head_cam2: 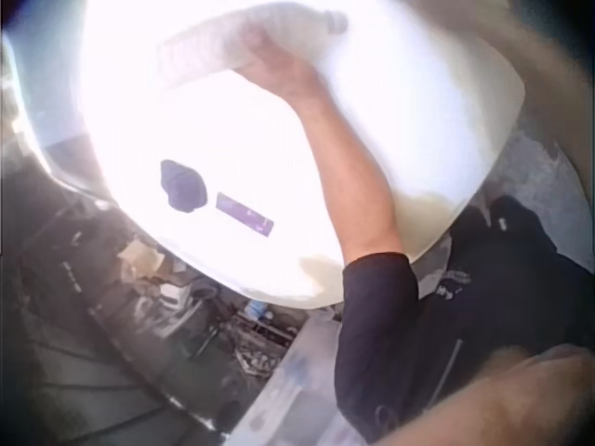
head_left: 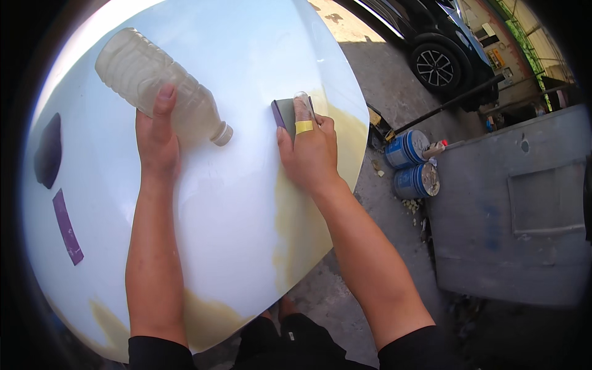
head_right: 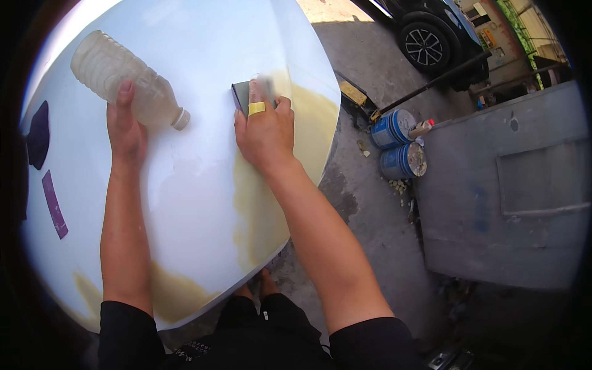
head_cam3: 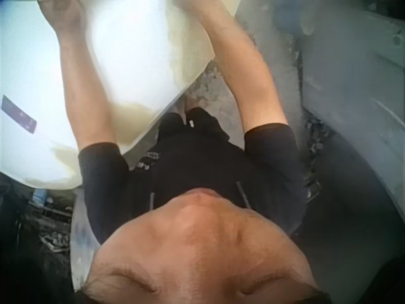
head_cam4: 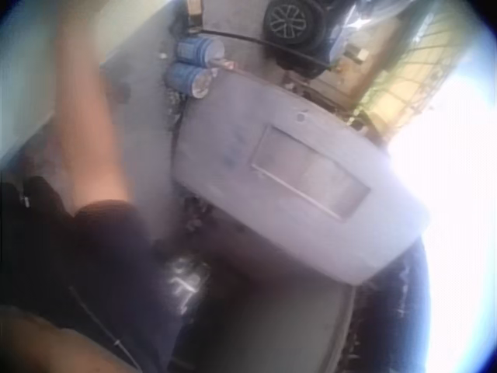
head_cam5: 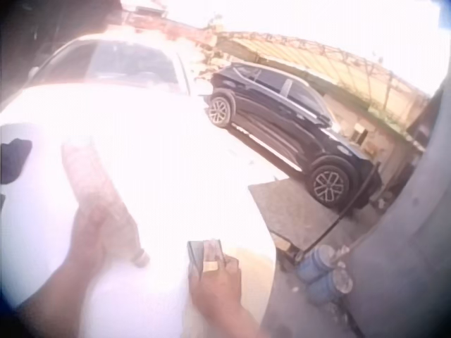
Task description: The person sands the hood of a white car using a sanding block and water. They repeatedly pour water from a plastic bottle onto the hood and sand the surface with a sanding block, occasionally switching to a different sanding block.
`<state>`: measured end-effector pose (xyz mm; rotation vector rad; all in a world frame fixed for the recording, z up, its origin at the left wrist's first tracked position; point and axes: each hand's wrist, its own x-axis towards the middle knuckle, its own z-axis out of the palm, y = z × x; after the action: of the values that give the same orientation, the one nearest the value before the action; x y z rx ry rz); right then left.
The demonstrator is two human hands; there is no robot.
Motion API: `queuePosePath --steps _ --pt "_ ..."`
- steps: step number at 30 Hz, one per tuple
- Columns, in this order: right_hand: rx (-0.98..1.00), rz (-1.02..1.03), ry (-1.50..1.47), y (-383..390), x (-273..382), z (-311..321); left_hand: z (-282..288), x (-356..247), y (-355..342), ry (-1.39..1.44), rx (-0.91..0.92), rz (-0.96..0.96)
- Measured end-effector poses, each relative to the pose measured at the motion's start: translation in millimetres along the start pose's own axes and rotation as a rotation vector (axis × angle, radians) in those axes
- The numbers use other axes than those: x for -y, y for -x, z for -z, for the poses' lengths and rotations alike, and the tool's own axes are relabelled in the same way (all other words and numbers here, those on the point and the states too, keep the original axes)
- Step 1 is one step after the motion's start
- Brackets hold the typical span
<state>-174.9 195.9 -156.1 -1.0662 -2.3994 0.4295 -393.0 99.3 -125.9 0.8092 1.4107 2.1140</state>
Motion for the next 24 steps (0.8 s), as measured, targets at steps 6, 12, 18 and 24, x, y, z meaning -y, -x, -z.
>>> queuePosePath --steps 6,12,18,24 --pt "0.045 0.202 -0.012 139.6 35.3 6.8 12.2 -4.2 -0.5 0.043 -0.019 -0.001" --pt "-0.004 0.169 -0.016 66.6 15.0 0.1 -3.6 -3.1 2.3 0.067 -0.031 -0.004" --pt "-0.036 0.254 0.042 49.3 17.7 -8.9 13.0 -5.7 -2.0 0.026 -0.011 -0.017" --pt "0.047 0.253 0.004 142.5 38.2 11.9 0.8 -4.6 -1.5 0.03 -0.015 -0.032"
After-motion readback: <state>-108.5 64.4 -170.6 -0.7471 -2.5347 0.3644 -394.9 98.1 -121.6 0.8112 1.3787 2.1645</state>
